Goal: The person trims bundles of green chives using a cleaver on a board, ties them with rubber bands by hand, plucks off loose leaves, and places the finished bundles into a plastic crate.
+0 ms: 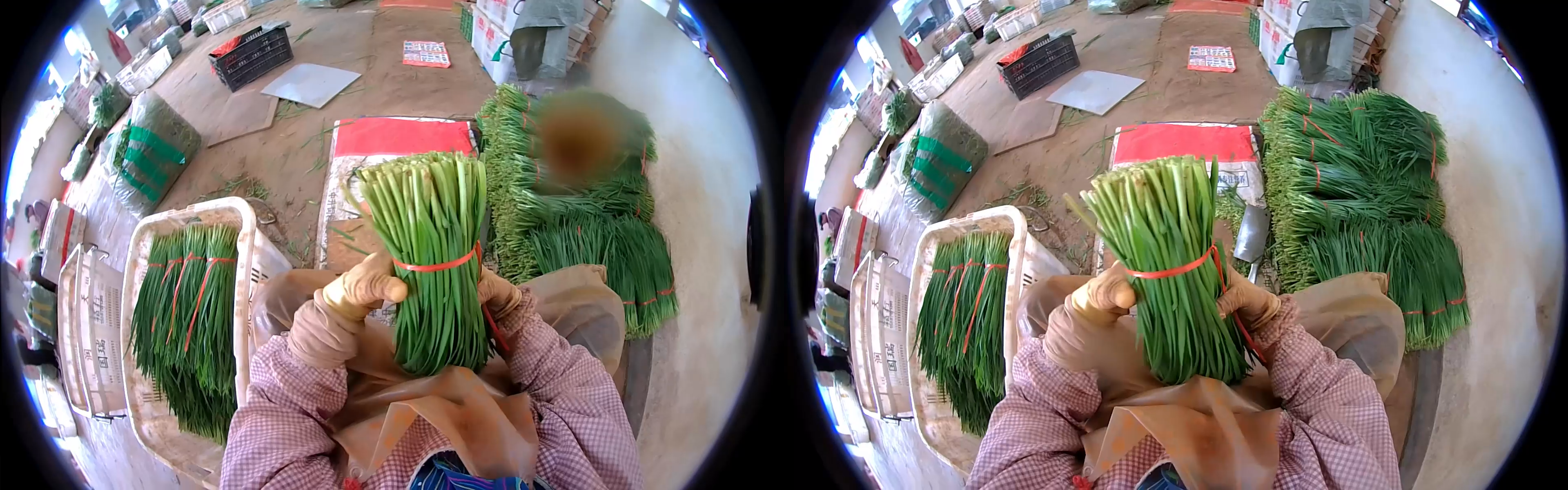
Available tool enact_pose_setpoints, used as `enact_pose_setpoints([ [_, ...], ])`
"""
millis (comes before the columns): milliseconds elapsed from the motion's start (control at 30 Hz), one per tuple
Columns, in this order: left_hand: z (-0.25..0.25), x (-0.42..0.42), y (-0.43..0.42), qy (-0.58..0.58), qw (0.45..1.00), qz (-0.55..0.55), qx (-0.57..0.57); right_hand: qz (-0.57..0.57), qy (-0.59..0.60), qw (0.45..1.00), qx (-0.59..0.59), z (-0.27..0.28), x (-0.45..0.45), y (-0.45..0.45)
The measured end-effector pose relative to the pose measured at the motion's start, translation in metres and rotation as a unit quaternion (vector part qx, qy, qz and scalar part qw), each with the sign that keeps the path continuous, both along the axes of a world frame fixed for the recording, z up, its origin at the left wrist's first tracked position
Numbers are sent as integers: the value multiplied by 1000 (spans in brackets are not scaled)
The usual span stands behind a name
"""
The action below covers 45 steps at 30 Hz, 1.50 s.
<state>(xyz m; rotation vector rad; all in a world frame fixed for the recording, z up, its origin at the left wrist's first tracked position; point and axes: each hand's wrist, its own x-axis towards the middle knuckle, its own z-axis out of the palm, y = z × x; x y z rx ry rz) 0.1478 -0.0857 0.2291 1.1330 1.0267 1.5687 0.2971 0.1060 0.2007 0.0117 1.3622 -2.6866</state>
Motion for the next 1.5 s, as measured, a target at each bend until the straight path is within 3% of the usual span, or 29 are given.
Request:
enact_pose_setpoints([
  [67, 2, 12, 0, -160, 986, 12, -42, 81, -7, 997, -18, -6, -2, 8],
  [133, 13, 18, 1, -187, 980, 64, -22, 113, 5, 993, -24, -3, -7, 4],
  [233, 21, 16, 3, -248, 962, 113, 25, 80, -15, 981, 176, 0, -4, -2],
  [267, 24, 17, 2, -248, 962, 114, 25, 80, -15, 981, 176, 8, 0, 2],
  [333, 28, 19, 1, -180, 967, 180, 29, 31, -70, 958, 276, 24, 2, 10],
  [367, 29, 17, 3, -155, 969, 190, 34, -105, 28, 965, 237, 17, -2, 7],
  [400, 29, 17, 5, -157, 969, 186, 34, -108, 25, 965, 237, 24, 0, 10],
  [467, 29, 16, 7, -129, 965, 228, 22, -281, -6, 911, 303, 54, 4, 18],
  [600, 31, 19, 8, -160, 952, 261, -11, -330, 29, 910, 251, 79, 12, 9],
  [667, 24, 14, 11, -152, 956, 250, -19, -319, 99, 899, 282, 84, 4, -3],
  [700, 21, 12, 13, -157, 956, 249, -7, -344, 113, 855, 371, 83, -2, -11],
  [833, 31, 3, 16, -203, 938, 271, 80, -360, 137, 858, 340, 28, -18, -36],
  [900, 26, -11, 6, -272, 915, 289, 68, -28, -30, 898, 438, 21, 7, -15],
  [933, 32, -14, 1, -298, 901, 308, 66, -24, -35, 899, 435, 21, 14, -6],
  [1000, 34, -23, -4, -305, 877, 363, 82, 68, -242, 836, 487, 24, 27, 15],
  [1067, 28, -34, -5, -300, 841, 434, 122, -105, -173, 820, 536, -15, 51, 53],
  [1133, 23, -43, -9, -310, 836, 431, 137, -200, -238, 803, 509, 29, 52, 69],
  [1233, 22, -44, -8, -318, 824, 446, 145, -338, -141, 863, 347, 48, 64, 85],
  [1333, 22, -42, -5, -318, 814, 470, 127, -361, -74, 892, 264, 73, 64, 55],
  [1400, 21, -42, -6, -348, 809, 458, 120, -342, -72, 897, 270, 92, 67, 34],
  [1467, 18, -44, -6, -338, 809, 467, 116, -225, -24, 938, 262, 101, 68, 20],
  [1500, 18, -45, -7, -343, 810, 461, 117, -227, -26, 938, 260, 104, 68, 12],
])
